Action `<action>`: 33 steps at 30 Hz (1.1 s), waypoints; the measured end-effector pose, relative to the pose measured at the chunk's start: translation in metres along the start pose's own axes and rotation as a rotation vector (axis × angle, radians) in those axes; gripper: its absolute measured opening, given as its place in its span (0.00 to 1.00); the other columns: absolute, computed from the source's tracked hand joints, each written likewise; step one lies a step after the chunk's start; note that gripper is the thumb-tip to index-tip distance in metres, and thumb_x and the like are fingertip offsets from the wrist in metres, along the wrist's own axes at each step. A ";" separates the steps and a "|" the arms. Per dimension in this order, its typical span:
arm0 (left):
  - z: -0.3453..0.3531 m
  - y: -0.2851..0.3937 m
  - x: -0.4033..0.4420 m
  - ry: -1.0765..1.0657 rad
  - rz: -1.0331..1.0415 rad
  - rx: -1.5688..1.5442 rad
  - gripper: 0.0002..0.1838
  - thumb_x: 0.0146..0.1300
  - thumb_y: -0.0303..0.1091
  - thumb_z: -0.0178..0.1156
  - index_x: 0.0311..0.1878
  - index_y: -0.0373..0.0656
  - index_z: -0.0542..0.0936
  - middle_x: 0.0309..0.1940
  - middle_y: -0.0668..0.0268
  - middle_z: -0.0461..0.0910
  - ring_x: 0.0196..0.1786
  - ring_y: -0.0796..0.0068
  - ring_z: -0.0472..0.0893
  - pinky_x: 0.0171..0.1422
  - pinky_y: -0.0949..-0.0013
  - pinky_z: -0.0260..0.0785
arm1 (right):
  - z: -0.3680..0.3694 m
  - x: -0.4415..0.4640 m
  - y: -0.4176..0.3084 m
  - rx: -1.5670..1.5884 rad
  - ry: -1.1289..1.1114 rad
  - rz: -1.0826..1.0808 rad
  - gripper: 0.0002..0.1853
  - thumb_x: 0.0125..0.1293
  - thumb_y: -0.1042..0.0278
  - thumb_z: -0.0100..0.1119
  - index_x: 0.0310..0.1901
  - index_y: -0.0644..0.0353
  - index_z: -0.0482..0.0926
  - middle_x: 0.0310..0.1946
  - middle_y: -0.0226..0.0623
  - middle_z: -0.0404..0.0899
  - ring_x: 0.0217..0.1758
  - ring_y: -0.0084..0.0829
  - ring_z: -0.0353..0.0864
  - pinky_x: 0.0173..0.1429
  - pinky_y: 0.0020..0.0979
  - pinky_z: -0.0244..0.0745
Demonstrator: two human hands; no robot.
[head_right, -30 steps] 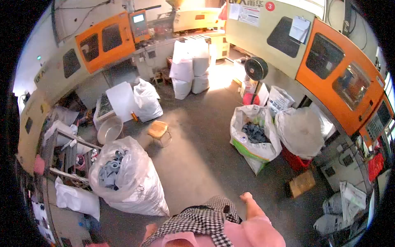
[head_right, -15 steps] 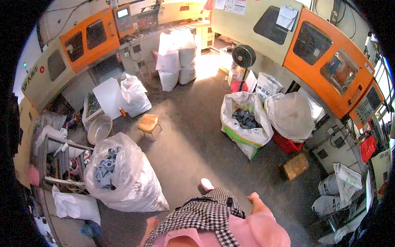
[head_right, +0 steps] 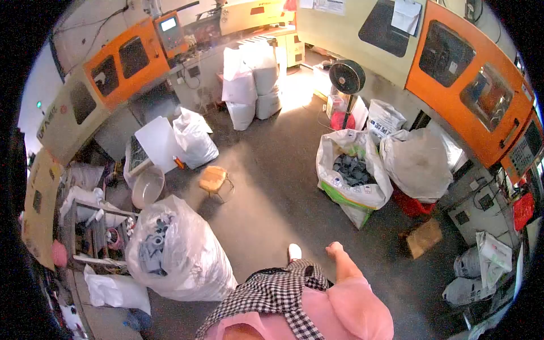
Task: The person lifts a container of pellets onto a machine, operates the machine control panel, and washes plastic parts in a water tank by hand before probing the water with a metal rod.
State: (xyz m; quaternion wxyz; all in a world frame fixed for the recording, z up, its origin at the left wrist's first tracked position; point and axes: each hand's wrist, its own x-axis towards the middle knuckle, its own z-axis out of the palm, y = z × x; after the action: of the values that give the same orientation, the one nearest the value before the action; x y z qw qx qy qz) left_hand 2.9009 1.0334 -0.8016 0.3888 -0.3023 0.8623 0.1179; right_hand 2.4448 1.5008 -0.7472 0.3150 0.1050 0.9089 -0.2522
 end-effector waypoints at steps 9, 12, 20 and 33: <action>-0.129 0.100 0.055 0.272 0.282 0.014 0.06 0.53 0.33 0.46 0.24 0.45 0.70 0.20 0.64 0.71 0.26 0.67 0.73 0.26 0.64 0.63 | -0.073 0.090 -0.018 -0.017 -0.172 0.104 0.14 0.49 0.61 0.57 0.36 0.59 0.77 0.31 0.39 0.77 0.34 0.31 0.77 0.40 0.28 0.71; -0.166 0.132 0.075 0.512 0.518 0.092 0.06 0.53 0.31 0.46 0.22 0.44 0.69 0.17 0.64 0.69 0.24 0.68 0.72 0.23 0.64 0.62 | -0.076 0.141 0.006 -0.201 0.035 -0.066 0.13 0.50 0.61 0.55 0.33 0.61 0.77 0.28 0.37 0.78 0.29 0.31 0.77 0.37 0.29 0.71; -0.234 0.183 0.108 0.199 0.186 -0.240 0.04 0.52 0.30 0.48 0.25 0.42 0.70 0.17 0.64 0.70 0.21 0.70 0.72 0.20 0.67 0.62 | -0.088 0.158 0.017 0.244 0.086 0.035 0.11 0.50 0.66 0.56 0.35 0.61 0.76 0.24 0.35 0.77 0.24 0.25 0.75 0.29 0.27 0.72; -0.300 0.262 0.181 -0.083 -0.162 -1.202 0.05 0.51 0.29 0.53 0.30 0.38 0.72 0.18 0.62 0.72 0.17 0.73 0.71 0.15 0.73 0.63 | -0.088 0.109 0.102 0.540 -0.066 0.477 0.10 0.52 0.70 0.53 0.37 0.63 0.74 0.25 0.38 0.75 0.22 0.29 0.74 0.24 0.30 0.72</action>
State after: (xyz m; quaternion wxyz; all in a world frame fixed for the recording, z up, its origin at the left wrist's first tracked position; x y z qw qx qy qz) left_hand 2.4676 1.0315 -0.7434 0.1910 -0.5288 0.6031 0.5658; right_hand 2.3494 1.6370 -0.7959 0.3550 0.3853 0.7489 -0.4058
